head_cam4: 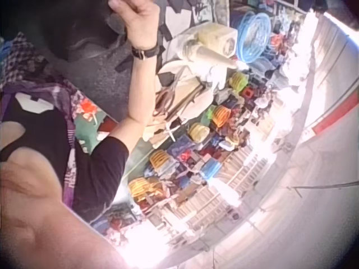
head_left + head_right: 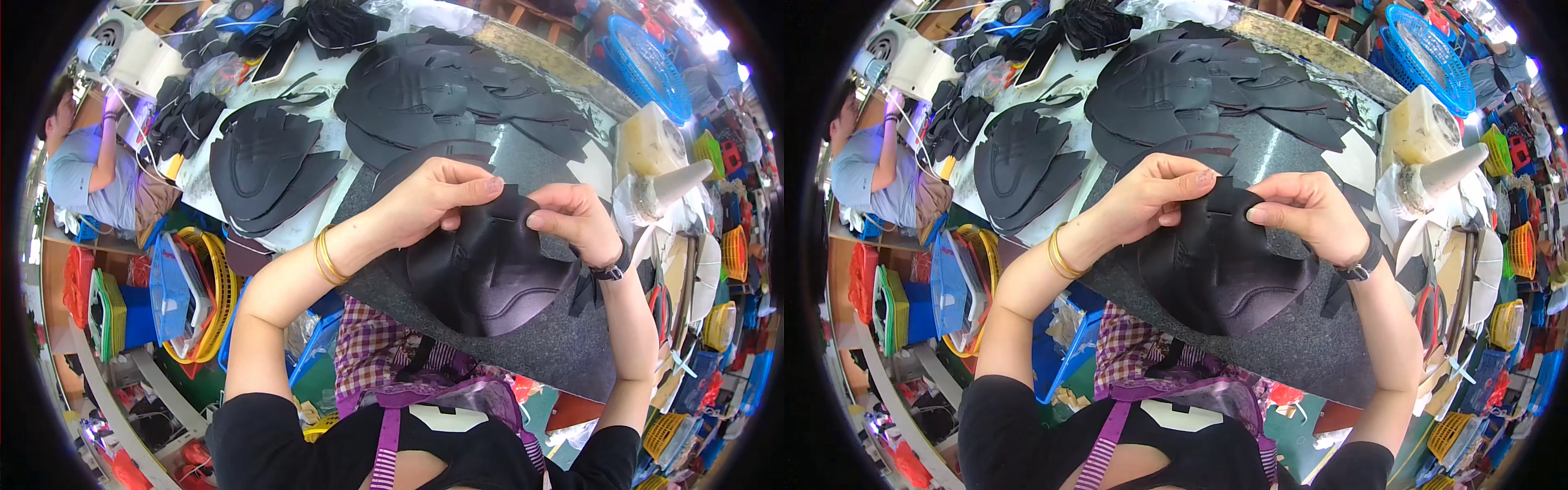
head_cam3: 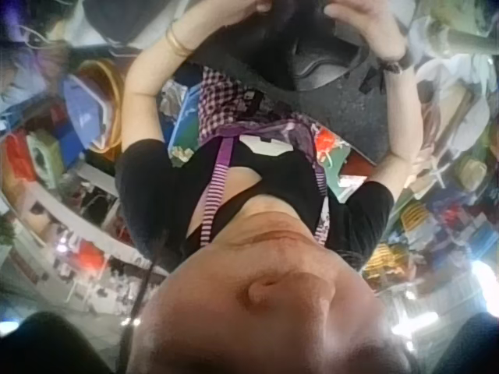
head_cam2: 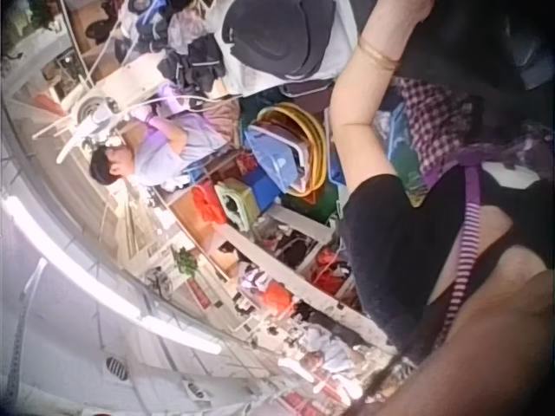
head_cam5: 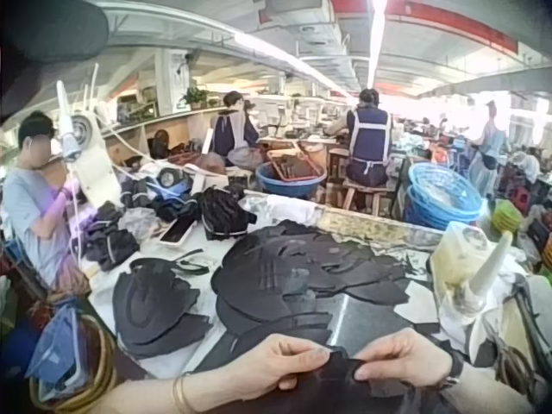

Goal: The person attaches small strips to shoe upper pieces one at a time by hand, fitting and pressing each strip onto a shoe piece.

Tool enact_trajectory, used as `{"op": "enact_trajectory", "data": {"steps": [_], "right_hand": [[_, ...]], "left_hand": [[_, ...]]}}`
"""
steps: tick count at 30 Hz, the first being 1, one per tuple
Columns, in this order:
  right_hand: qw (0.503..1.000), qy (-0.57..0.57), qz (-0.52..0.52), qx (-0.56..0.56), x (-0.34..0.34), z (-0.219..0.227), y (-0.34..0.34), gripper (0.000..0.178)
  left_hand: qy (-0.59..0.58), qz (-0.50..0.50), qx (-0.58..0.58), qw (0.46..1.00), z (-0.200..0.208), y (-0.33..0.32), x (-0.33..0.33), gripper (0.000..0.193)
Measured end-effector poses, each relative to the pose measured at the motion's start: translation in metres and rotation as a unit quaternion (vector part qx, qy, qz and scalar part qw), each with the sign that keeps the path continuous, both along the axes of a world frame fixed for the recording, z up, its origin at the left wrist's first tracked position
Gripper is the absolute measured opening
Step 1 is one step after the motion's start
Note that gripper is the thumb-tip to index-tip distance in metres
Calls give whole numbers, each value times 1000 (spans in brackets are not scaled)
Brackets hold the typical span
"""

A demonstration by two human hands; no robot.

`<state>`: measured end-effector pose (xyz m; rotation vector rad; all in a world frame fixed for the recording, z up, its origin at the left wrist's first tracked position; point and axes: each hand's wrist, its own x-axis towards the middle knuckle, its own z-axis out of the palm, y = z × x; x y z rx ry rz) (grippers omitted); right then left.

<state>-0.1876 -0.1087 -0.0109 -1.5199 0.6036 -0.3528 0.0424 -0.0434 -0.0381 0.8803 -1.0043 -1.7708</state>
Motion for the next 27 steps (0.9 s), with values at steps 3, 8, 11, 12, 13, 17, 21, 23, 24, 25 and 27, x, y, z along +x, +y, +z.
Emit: {"op": "enact_trajectory", "data": {"steps": [3, 8, 11, 12, 13, 17, 21, 23, 24, 25, 27], "right_hand": [[1000, 6, -3, 8, 6, -2, 1, 19], [997, 53, -44, -30, 7, 0, 11, 20], [993, 50, -107, 15, -34, -14, 3, 23], [993, 68, -97, 24, -40, -15, 3, 23], [991, 89, -90, 35, -47, -18, 5, 23], [989, 121, -79, 20, -39, -21, 5, 21], [978, 106, -167, -68, -76, -19, -14, 13], [948, 171, -217, -161, -85, -6, -22, 7], [928, 219, -224, -201, -80, -5, -27, 5], [905, 267, -228, -242, -79, -3, -32, 4], [859, 312, -205, -351, -84, -14, -39, 4]], "left_hand": [[-99, -32, -62, 993, 18, 11, 8, 29], [-318, 12, -142, 937, 43, 41, 27, 43], [-470, 150, -159, 855, 87, 40, 108, 44], [-538, 211, -139, 804, 90, 37, 148, 49], [-588, 234, -121, 765, 90, 33, 181, 54], [-761, 206, -70, 611, 6, 34, 297, 69], [-771, 271, -370, 442, 25, 11, 170, 43], [-583, 128, -345, 724, 25, -2, 78, 15], [-564, 52, -422, 708, 17, -7, 50, 18], [-552, 10, -449, 703, 3, -12, 29, 24], [-575, -75, -465, 669, -4, -12, -5, 48]]}}
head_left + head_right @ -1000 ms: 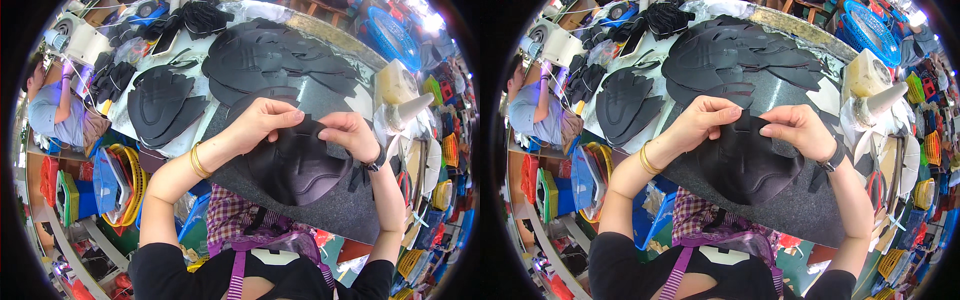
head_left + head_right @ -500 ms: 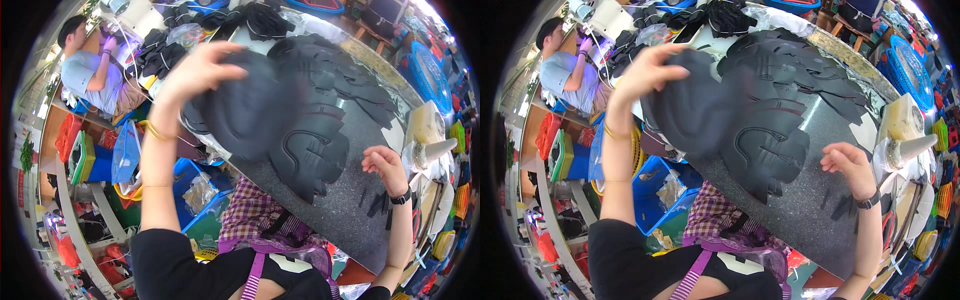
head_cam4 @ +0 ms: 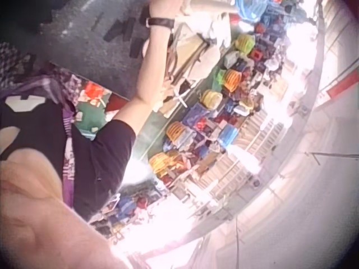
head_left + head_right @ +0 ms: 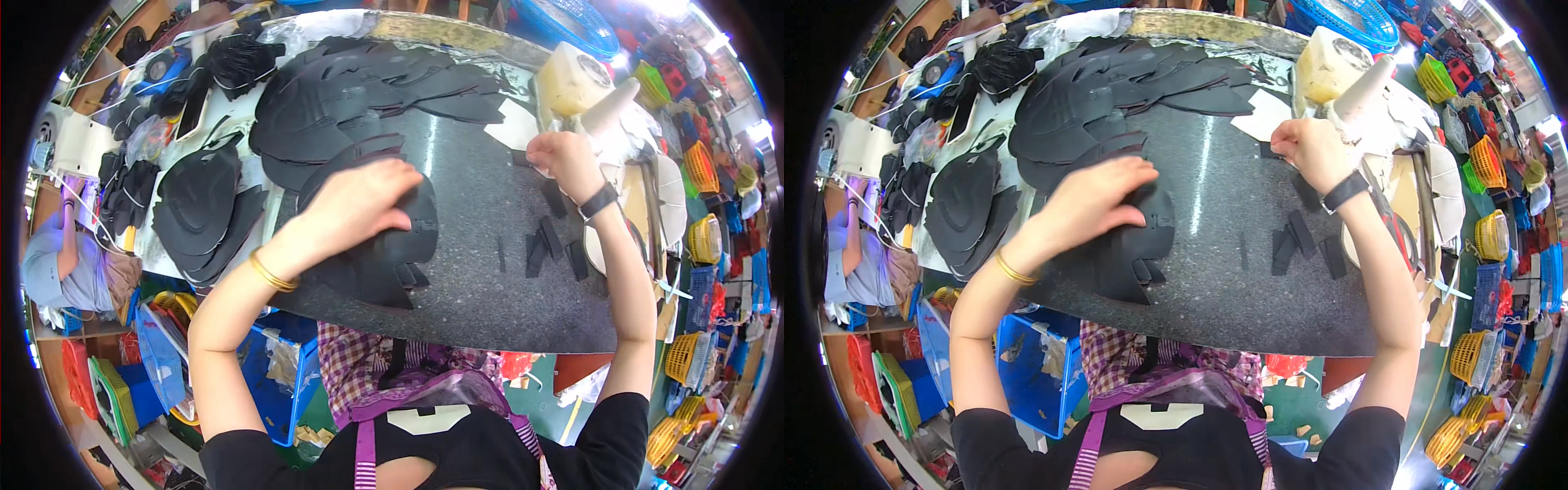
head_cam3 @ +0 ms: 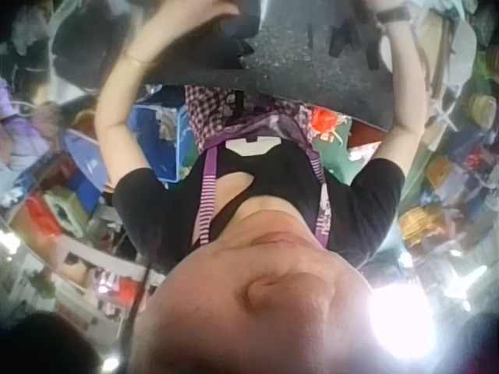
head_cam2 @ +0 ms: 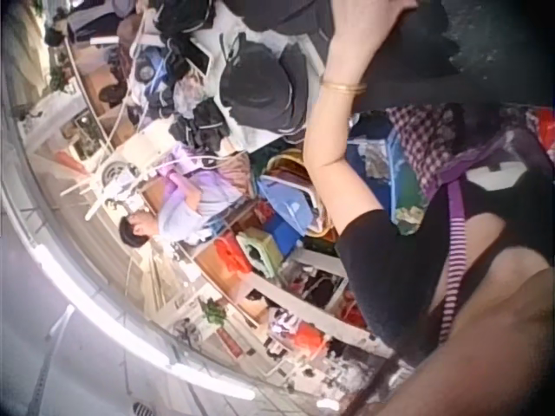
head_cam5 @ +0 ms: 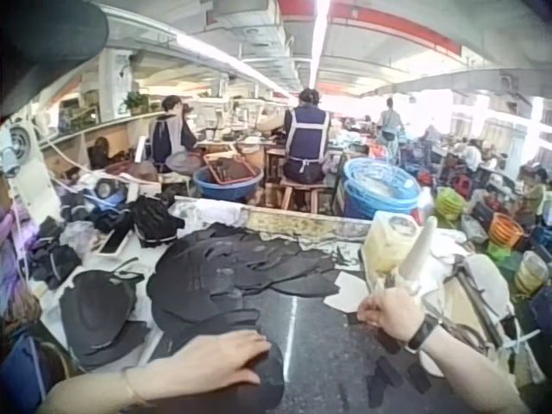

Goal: The person attaches small strips to shoe upper pieces one at a time by hand, fitting and pressing each strip onto a shoe piece.

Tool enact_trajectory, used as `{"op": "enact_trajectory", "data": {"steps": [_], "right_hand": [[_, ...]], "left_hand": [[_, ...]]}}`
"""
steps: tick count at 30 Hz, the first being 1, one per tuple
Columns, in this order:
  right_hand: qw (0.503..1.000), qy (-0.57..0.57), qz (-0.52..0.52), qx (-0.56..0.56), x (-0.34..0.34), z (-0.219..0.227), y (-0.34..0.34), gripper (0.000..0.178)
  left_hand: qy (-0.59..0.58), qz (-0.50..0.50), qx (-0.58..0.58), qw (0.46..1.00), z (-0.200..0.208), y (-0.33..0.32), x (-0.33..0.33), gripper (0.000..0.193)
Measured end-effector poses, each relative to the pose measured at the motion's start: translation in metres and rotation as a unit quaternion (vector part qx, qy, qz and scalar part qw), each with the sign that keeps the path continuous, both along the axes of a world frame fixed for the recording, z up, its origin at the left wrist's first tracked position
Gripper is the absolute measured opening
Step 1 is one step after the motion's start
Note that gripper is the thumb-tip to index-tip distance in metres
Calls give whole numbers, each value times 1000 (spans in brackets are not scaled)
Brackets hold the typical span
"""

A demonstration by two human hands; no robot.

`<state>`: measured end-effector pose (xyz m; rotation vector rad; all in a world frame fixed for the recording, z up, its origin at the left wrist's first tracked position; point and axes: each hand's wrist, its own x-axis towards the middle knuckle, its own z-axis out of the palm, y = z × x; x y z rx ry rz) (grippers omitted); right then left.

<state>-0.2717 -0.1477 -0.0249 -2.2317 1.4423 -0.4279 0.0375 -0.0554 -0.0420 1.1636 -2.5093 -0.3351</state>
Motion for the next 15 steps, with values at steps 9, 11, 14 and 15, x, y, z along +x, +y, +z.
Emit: {"op": "enact_trajectory", "data": {"steps": [9, 11, 14, 15], "right_hand": [[970, 112, 105, -187, -6, -26, -20, 16], [987, 62, 77, -127, 0, -19, -13, 16], [997, -19, 53, -57, 9, -12, 1, 15], [986, -141, 36, 82, 11, -10, 5, 13]], "left_hand": [[-36, 45, 8, 998, 3, 10, -16, 35], [16, 51, 93, 994, 8, 1, -4, 28], [88, 23, 146, 985, 20, -7, -3, 22], [86, 24, 149, 985, 29, -10, -6, 22]]}}
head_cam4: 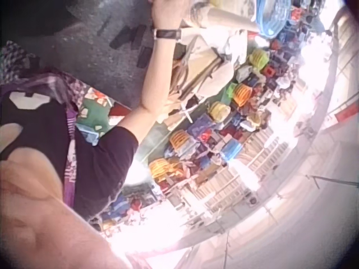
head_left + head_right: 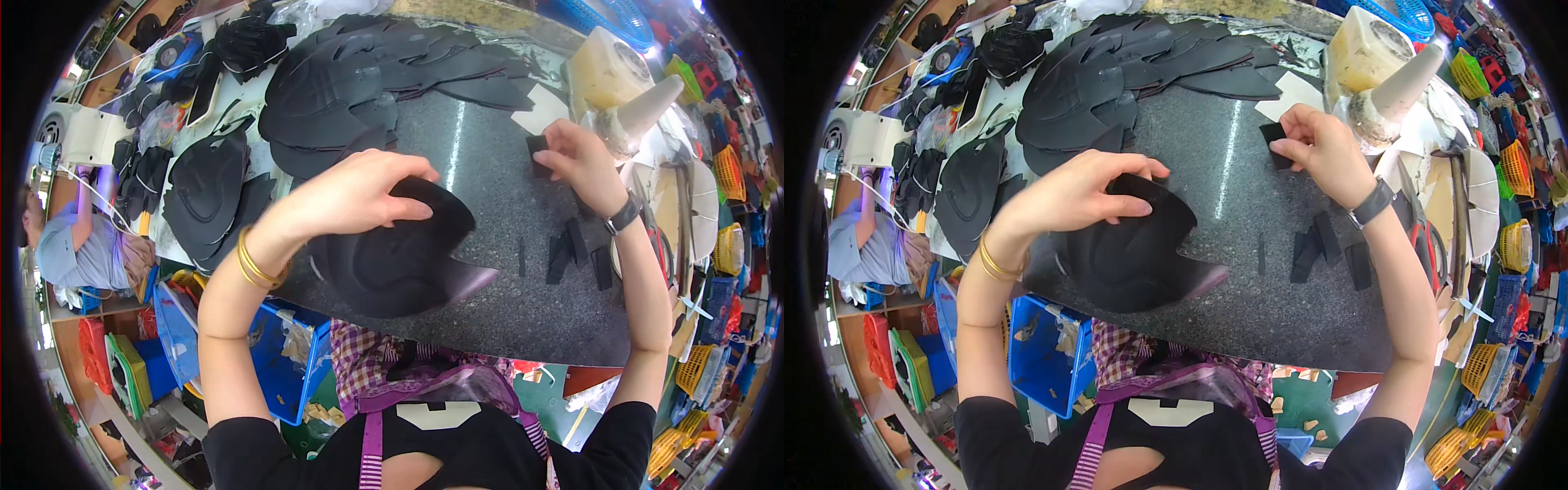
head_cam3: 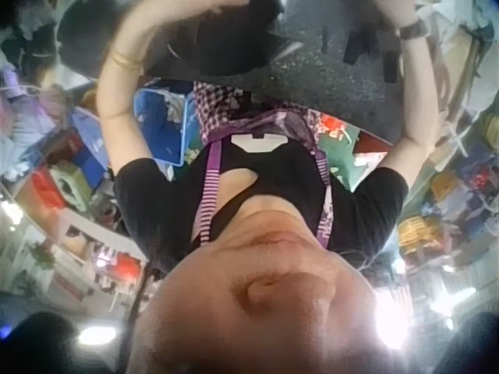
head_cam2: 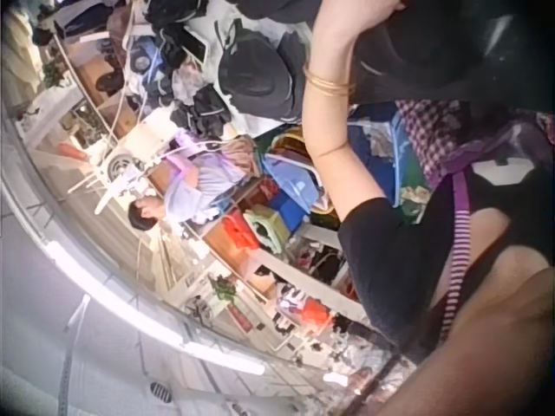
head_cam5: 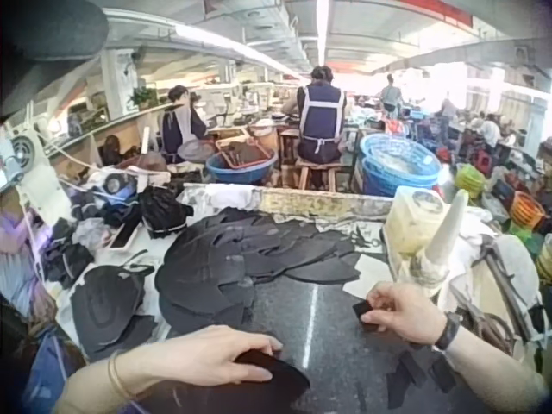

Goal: The person attaches small strips to shoe upper pieces one at a time by hand, fitting and pressing each strip onto a shoe piece.

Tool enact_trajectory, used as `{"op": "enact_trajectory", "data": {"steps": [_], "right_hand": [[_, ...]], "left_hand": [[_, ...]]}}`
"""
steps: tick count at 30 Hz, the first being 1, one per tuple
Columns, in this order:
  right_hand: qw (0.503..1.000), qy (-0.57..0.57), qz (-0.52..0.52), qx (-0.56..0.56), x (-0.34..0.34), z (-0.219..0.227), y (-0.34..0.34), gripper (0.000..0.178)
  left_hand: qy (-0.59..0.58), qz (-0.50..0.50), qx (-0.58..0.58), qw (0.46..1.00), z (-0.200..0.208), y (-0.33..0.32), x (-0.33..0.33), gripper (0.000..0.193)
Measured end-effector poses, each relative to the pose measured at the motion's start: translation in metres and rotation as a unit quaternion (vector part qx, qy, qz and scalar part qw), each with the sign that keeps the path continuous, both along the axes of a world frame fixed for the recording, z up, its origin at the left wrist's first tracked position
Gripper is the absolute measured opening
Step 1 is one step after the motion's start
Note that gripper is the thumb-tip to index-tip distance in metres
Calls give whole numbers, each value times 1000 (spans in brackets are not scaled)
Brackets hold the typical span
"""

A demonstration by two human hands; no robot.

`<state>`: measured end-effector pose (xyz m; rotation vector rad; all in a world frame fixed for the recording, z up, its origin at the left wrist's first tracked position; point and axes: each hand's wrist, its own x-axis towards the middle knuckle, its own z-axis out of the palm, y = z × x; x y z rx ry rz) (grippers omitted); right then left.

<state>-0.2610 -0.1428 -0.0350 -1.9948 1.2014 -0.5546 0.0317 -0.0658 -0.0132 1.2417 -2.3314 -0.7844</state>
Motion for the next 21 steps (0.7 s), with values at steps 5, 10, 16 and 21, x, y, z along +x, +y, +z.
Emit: {"op": "enact_trajectory", "data": {"steps": [5, 10, 16, 21], "right_hand": [[947, -206, -4, 246, 13, 1, 10, 21], [945, -226, 32, 236, 35, 14, 39, 24], [964, -183, 49, 184, 47, 24, 56, 21], [992, -89, 73, -49, 52, 13, 72, 18]], "left_hand": [[128, 55, 367, 920, 10, 2, -8, 18], [217, 101, 303, 922, -10, 29, -35, 26], [196, 130, 173, 956, -13, 35, -51, 24], [154, 111, 75, 979, -22, 41, -54, 22]]}}
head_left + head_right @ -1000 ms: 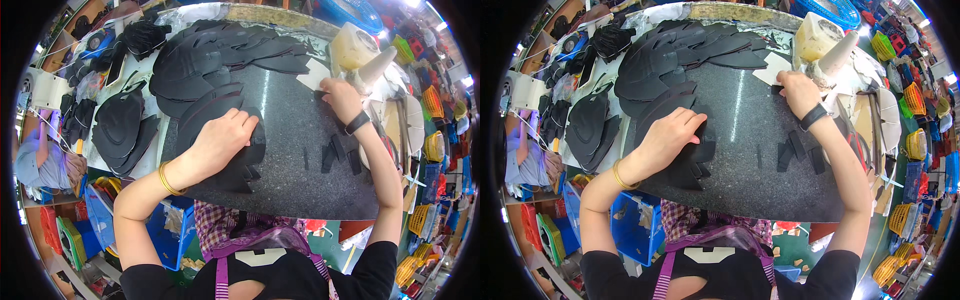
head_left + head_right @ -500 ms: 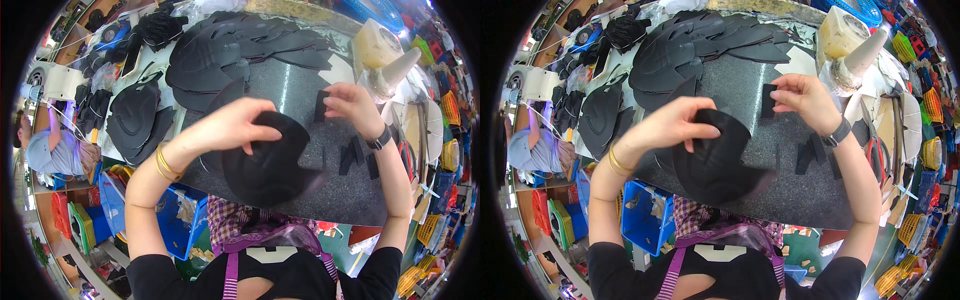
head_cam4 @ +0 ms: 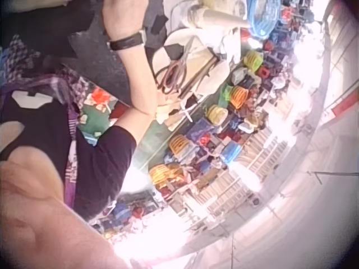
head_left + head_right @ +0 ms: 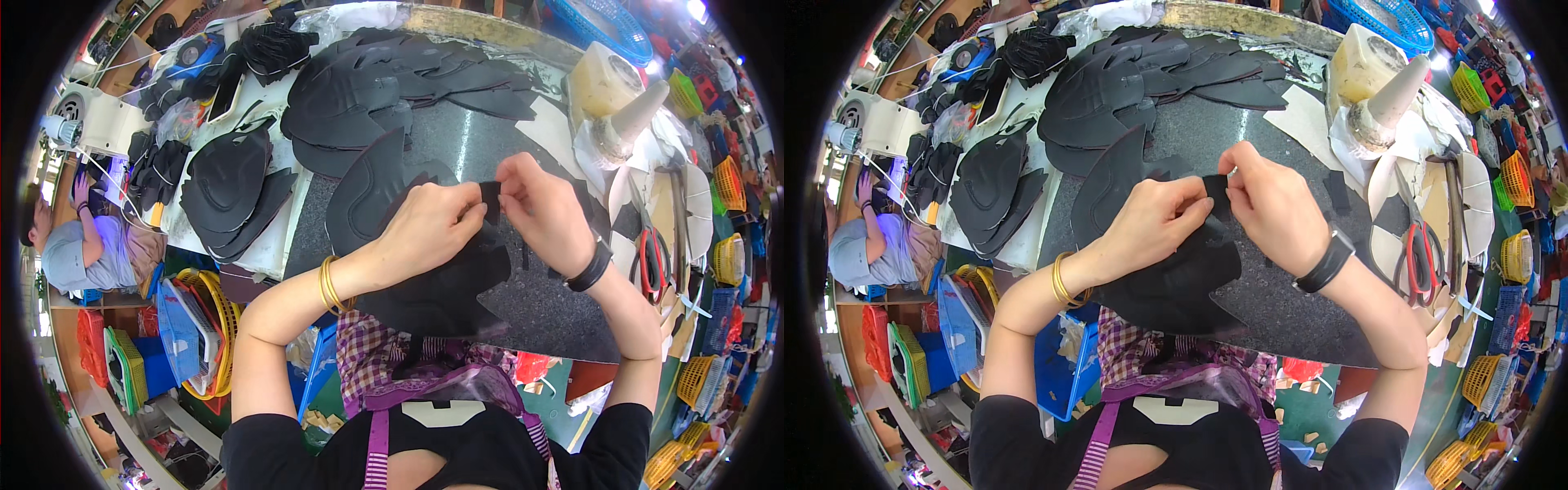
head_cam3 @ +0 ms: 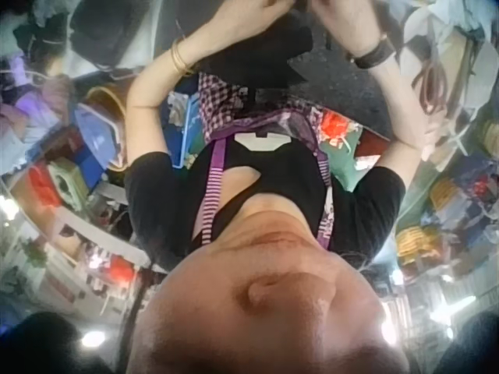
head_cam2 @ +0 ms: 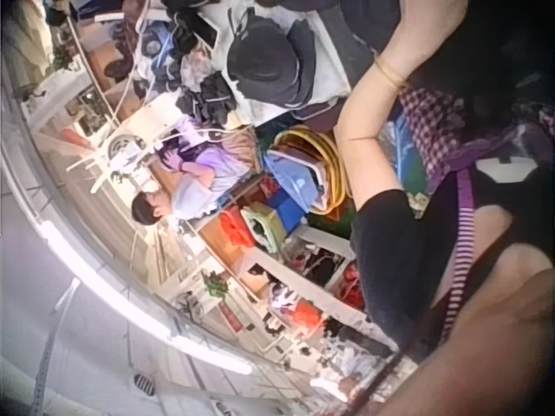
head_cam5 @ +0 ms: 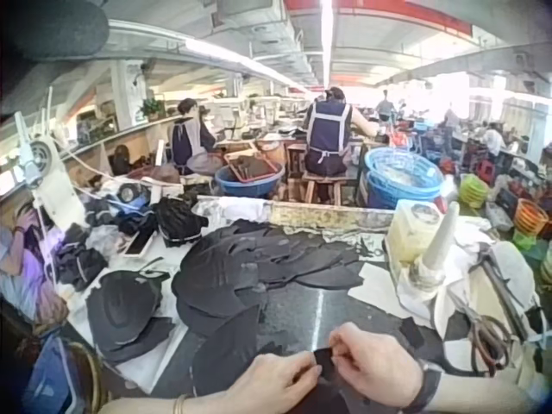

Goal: The person attaches small strips to shoe upper pieces one at a time by hand, fitting and pressing each strip onto a shoe piece.

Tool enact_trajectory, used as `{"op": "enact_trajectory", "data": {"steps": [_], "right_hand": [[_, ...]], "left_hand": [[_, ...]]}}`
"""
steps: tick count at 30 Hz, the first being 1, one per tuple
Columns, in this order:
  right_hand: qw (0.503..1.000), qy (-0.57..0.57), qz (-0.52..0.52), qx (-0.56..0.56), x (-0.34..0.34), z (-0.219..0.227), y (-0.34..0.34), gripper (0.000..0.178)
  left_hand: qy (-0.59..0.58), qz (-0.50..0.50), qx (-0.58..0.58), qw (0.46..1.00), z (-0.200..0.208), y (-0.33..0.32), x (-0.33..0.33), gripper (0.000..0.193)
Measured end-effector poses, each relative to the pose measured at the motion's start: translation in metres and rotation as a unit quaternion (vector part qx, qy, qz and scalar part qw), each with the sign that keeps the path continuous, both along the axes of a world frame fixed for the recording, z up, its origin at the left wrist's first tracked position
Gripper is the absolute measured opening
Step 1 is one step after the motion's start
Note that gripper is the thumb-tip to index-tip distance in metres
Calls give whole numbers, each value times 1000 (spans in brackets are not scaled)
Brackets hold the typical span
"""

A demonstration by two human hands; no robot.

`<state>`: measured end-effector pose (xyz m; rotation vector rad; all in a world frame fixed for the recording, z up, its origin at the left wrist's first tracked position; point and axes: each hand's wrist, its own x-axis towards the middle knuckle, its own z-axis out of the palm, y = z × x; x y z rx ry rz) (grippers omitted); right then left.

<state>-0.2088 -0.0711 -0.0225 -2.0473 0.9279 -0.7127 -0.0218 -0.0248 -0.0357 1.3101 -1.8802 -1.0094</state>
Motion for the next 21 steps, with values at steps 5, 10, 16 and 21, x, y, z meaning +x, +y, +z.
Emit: {"op": "enact_trajectory", "data": {"steps": [5, 10, 16, 21], "right_hand": [[961, 154, -110, -200, -42, -24, -36, 24], [998, 62, -14, -29, -40, -10, -23, 35], [983, -55, 34, 174, -16, -2, -12, 17], [941, -94, 66, 318, -9, 21, 4, 13]], "left_hand": [[45, 7, 20, 999, 9, 9, 6, 22], [31, 11, 92, 995, 7, 8, 6, 21], [100, 25, 166, 981, 3, 1, 14, 22], [95, -22, 233, 968, -4, -3, 24, 22]]}}
